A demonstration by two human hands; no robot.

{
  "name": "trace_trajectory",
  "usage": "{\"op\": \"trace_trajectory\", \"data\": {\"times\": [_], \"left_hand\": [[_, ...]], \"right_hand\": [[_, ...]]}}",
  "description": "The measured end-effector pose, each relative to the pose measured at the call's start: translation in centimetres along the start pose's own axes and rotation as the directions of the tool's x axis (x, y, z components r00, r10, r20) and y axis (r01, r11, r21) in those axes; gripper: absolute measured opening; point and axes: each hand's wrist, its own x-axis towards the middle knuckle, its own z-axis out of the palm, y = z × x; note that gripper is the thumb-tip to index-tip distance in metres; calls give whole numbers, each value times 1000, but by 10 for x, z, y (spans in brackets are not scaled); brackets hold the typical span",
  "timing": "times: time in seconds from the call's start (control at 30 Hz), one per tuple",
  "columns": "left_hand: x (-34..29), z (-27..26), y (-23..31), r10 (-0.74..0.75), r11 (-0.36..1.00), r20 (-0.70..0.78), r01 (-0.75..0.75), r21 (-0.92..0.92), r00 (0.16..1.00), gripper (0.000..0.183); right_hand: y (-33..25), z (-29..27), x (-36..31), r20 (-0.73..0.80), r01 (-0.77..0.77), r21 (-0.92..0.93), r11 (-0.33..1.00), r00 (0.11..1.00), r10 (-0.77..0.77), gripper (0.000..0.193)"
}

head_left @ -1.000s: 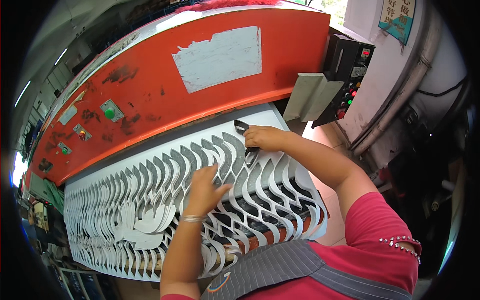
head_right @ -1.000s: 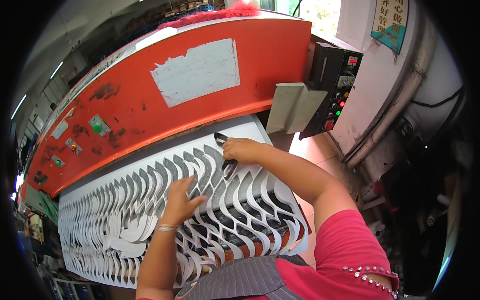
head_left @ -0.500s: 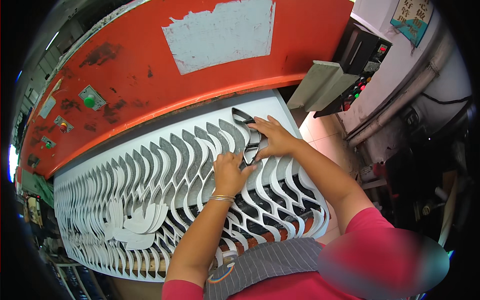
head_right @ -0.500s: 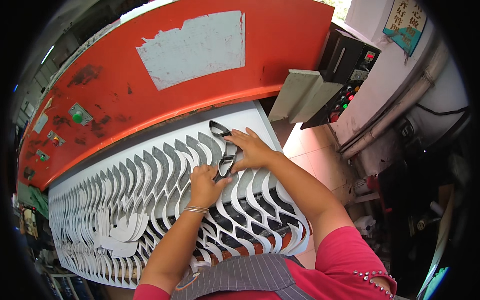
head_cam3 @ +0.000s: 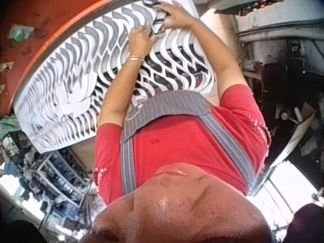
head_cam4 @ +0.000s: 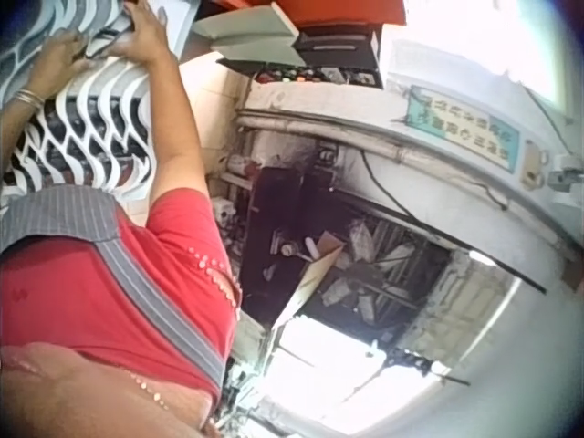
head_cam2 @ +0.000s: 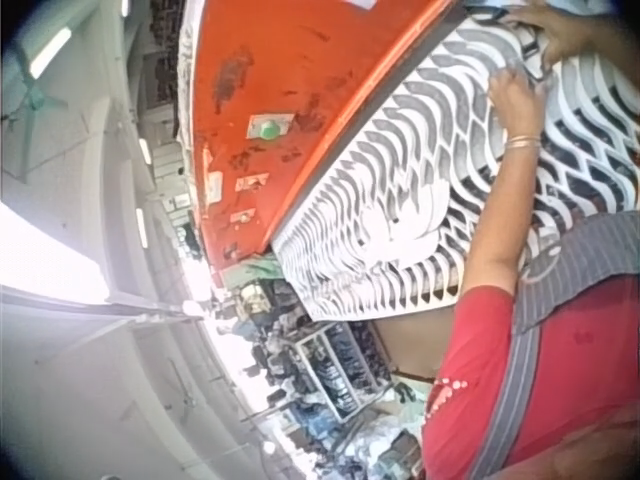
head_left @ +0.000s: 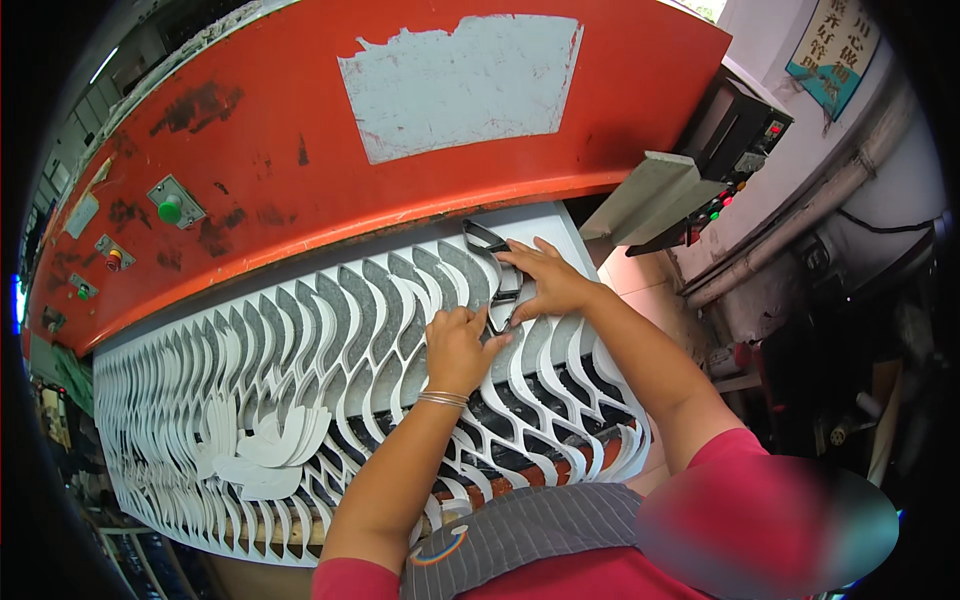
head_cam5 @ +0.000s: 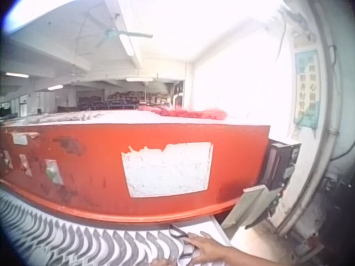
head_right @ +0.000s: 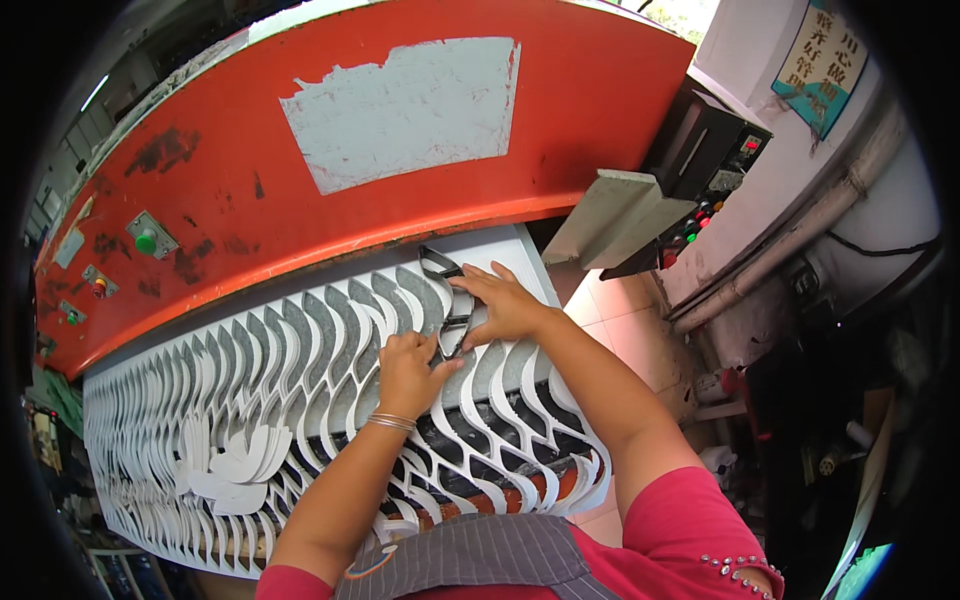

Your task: The recorder uses an industrial hydraulic press machine to cut shoe upper components from a large sheet of white material, then collects the cut pieces into a plastic bag and trims the remaining scrap with scissors.

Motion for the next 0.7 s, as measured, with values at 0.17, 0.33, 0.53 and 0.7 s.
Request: {"op": "trace_trajectory", "data": {"times": [0.17,0.33,0.53,0.7], "left_hand": [[-5,-5,4,25,1000,-42,-24,20,999,52],[-32,-33,-13,-137,981,172,158,-115,975,60],[-76,-221,-159,-453,752,-112,311,-582,884,55],[-167,-366,-322,-574,818,-694,343,-462,435,67]], "right_hand": [[-9,-6,-1,52,-22,-17,1000,998,22,106],[-64,-14,-8,68,-136,-90,987,987,142,111],[-179,-56,-62,-96,-189,57,980,976,194,78],[-286,-11,-17,126,77,-34,996,989,-72,58]]}}
